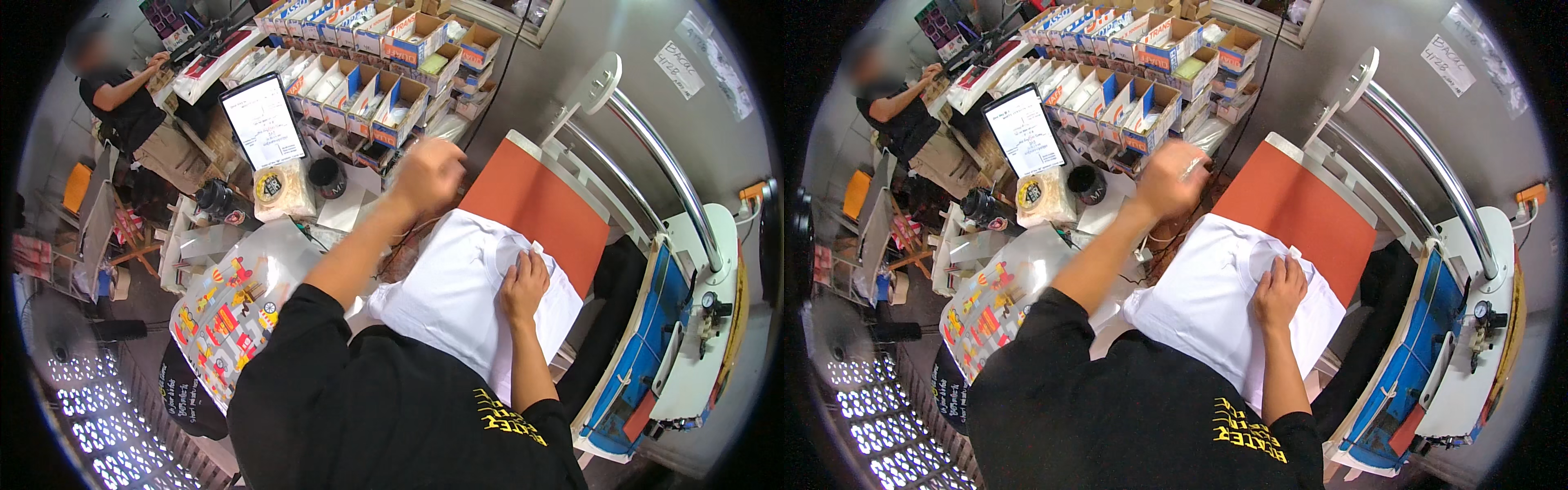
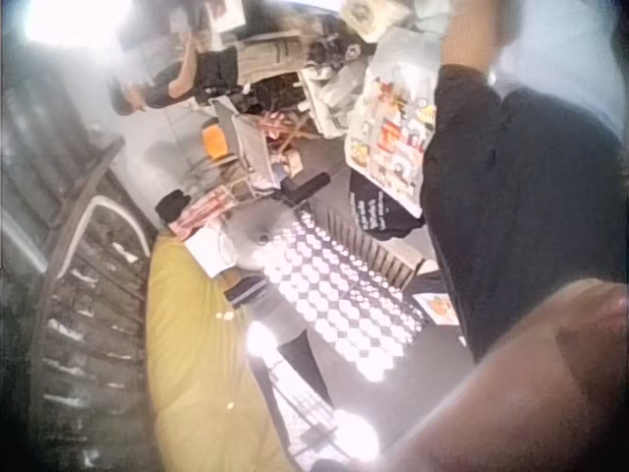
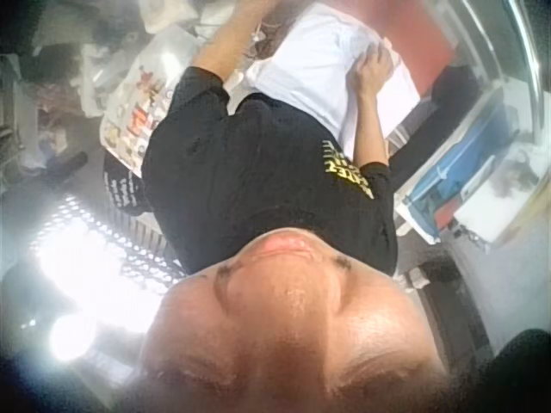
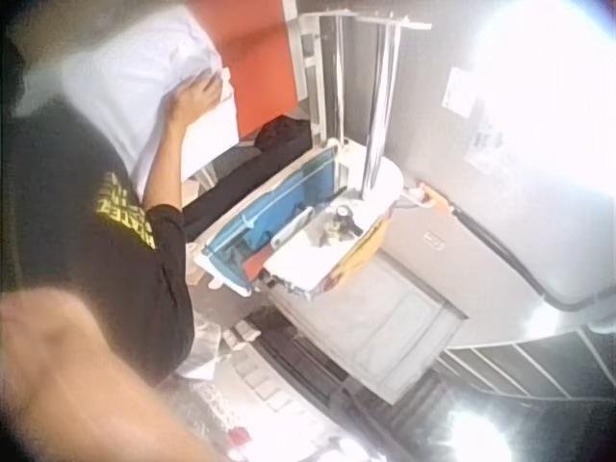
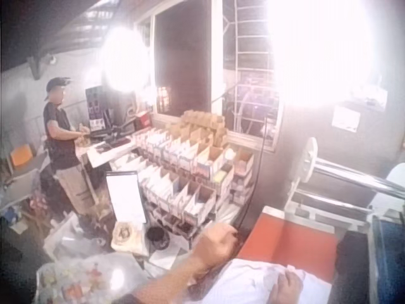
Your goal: The person prepares shirts for heat pressing by smoothing them on the machine platen and trimming printed transfer sheets using scissors.
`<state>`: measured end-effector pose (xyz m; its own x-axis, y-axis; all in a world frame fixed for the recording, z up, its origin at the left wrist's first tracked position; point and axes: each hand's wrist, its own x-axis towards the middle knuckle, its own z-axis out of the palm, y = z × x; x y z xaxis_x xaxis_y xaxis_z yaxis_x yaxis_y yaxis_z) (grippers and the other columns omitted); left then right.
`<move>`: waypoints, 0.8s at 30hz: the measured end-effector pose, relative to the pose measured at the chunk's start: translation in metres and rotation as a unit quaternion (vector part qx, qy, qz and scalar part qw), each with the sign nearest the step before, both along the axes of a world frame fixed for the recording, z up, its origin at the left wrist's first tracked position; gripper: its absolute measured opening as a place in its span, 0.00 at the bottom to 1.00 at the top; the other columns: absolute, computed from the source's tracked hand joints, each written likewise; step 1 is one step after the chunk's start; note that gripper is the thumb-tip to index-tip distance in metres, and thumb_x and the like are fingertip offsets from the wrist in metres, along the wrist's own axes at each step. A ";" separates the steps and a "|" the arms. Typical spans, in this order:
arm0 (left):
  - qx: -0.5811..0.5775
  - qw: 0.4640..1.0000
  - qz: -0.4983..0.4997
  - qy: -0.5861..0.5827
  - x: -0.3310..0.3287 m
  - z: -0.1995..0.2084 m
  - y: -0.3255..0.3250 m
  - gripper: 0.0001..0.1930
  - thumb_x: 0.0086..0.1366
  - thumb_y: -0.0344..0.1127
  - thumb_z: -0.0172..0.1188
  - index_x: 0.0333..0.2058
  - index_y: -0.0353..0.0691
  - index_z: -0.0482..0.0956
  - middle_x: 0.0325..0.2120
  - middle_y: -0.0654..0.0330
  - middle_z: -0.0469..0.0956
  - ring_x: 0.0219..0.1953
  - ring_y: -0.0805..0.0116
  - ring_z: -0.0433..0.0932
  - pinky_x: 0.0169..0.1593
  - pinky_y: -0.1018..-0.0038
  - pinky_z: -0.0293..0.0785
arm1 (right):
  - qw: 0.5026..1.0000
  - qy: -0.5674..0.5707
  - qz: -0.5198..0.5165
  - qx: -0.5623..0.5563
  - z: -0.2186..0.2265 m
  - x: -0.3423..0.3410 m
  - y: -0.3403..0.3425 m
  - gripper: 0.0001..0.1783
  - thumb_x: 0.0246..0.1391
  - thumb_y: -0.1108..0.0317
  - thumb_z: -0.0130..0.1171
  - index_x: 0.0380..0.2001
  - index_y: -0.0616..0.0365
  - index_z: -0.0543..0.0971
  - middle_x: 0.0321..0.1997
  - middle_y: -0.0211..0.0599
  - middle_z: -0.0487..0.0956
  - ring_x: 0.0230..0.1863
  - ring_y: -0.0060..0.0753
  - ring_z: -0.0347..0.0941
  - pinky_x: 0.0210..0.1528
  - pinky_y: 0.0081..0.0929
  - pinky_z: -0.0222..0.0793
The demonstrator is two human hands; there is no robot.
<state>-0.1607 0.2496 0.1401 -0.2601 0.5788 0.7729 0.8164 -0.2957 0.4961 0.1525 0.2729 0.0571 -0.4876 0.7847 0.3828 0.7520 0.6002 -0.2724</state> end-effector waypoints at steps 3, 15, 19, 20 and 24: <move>-0.095 0.971 0.220 -0.006 -0.121 0.030 -0.014 0.12 0.58 0.33 0.61 0.41 0.38 0.82 0.37 0.50 0.82 0.41 0.52 0.81 0.46 0.64 0.75 | 1.000 0.003 -0.007 -0.010 0.003 -0.002 -0.001 0.20 0.54 0.66 0.55 0.51 0.59 0.75 0.60 0.47 0.70 0.62 0.50 0.62 0.66 0.48 0.50; -0.493 0.818 0.287 -0.079 -0.419 0.023 0.038 0.22 0.60 0.35 0.53 0.53 0.37 0.76 0.48 0.50 0.78 0.50 0.51 0.76 0.52 0.61 0.72 | 1.000 0.004 -0.003 -0.009 0.003 -0.006 0.005 0.21 0.51 0.66 0.57 0.50 0.58 0.76 0.60 0.46 0.71 0.62 0.50 0.63 0.65 0.46 0.51; -0.692 0.655 0.297 -0.058 -0.396 0.003 0.068 0.30 0.63 0.49 0.48 0.61 0.42 0.68 0.64 0.48 0.62 0.65 0.47 0.62 0.64 0.53 0.60 | 1.000 -0.007 -0.013 -0.009 0.002 -0.004 0.004 0.22 0.50 0.67 0.57 0.50 0.58 0.76 0.60 0.46 0.71 0.62 0.50 0.64 0.64 0.45 0.52; -0.707 0.632 0.306 -0.078 -0.380 0.009 0.073 0.32 0.65 0.55 0.46 0.63 0.43 0.66 0.67 0.48 0.57 0.68 0.48 0.57 0.66 0.52 0.57 | 1.000 -0.007 -0.015 -0.008 0.002 -0.004 0.004 0.22 0.49 0.67 0.57 0.49 0.58 0.76 0.59 0.46 0.71 0.61 0.50 0.64 0.64 0.45 0.52; -0.698 0.641 0.282 -0.151 -0.357 0.015 0.061 0.47 0.64 0.74 0.33 0.66 0.40 0.58 0.67 0.42 0.54 0.69 0.45 0.55 0.67 0.51 0.54 | 1.000 -0.002 -0.002 -0.006 0.004 -0.010 0.007 0.22 0.49 0.67 0.58 0.49 0.59 0.77 0.59 0.46 0.72 0.61 0.50 0.64 0.64 0.45 0.52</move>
<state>-0.5176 0.3103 0.1554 -0.7475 0.4004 -0.5300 0.4032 0.9076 0.1170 0.1429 0.2796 0.0614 -0.4861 0.7909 0.3716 0.7557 0.5940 -0.2758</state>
